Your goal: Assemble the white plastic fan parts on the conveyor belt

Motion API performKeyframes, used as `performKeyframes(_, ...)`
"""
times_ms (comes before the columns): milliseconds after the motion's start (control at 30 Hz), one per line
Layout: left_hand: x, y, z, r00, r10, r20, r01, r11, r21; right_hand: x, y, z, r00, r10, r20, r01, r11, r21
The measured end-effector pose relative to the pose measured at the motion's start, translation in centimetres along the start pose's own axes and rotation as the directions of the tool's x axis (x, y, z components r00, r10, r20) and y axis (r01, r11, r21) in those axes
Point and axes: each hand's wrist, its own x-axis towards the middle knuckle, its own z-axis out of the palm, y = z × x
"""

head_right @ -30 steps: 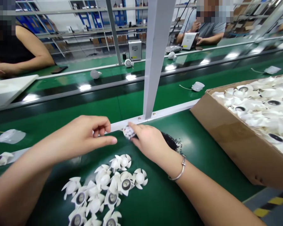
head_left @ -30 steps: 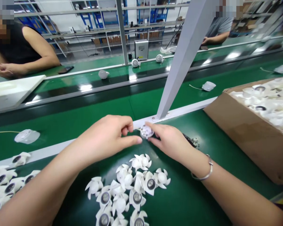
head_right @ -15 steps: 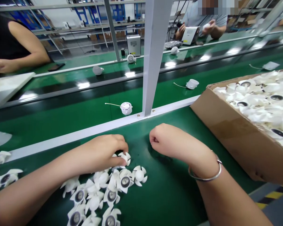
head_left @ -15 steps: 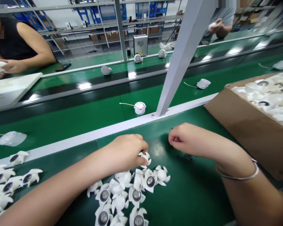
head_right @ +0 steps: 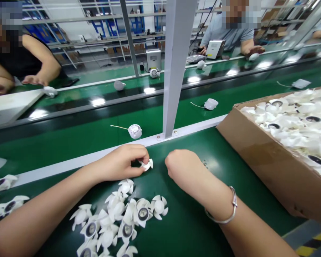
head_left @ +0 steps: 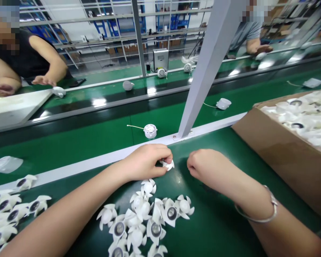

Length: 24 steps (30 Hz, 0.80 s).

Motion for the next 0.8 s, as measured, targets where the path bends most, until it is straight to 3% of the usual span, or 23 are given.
performKeyframes(133,-0.1,-1.3,0.1,0.994,0.102,-0.039,-0.089,0.962,0.258,0.2,-1.1,1.0,0.997,0.017,-0.076,-0.024,0.996,-0.091)
performKeyframes(200,-0.3,-1.5,0.1,0.992,0.123,-0.019,-0.112,0.948,0.298,0.3,-1.3,1.5,0.993,0.013,-0.116,-0.024,0.995,-0.097)
performKeyframes(333,-0.6,-2.1,0.0,0.988,0.151,0.015,-0.151,0.968,0.199,0.4,-1.1,1.7,0.990,-0.001,-0.138,-0.014,0.994,-0.106)
performKeyframes(533,-0.5,-4.4,0.9,0.988,0.088,-0.129,-0.082,0.995,0.049,0.2,-0.8,1.2,0.997,0.049,-0.063,-0.053,0.997,-0.065)
performKeyframes(800,-0.1,-5.4,1.7,0.981,0.109,-0.159,-0.120,0.991,-0.064,0.6,-0.7,1.2,0.993,0.060,-0.098,-0.065,0.996,-0.057)
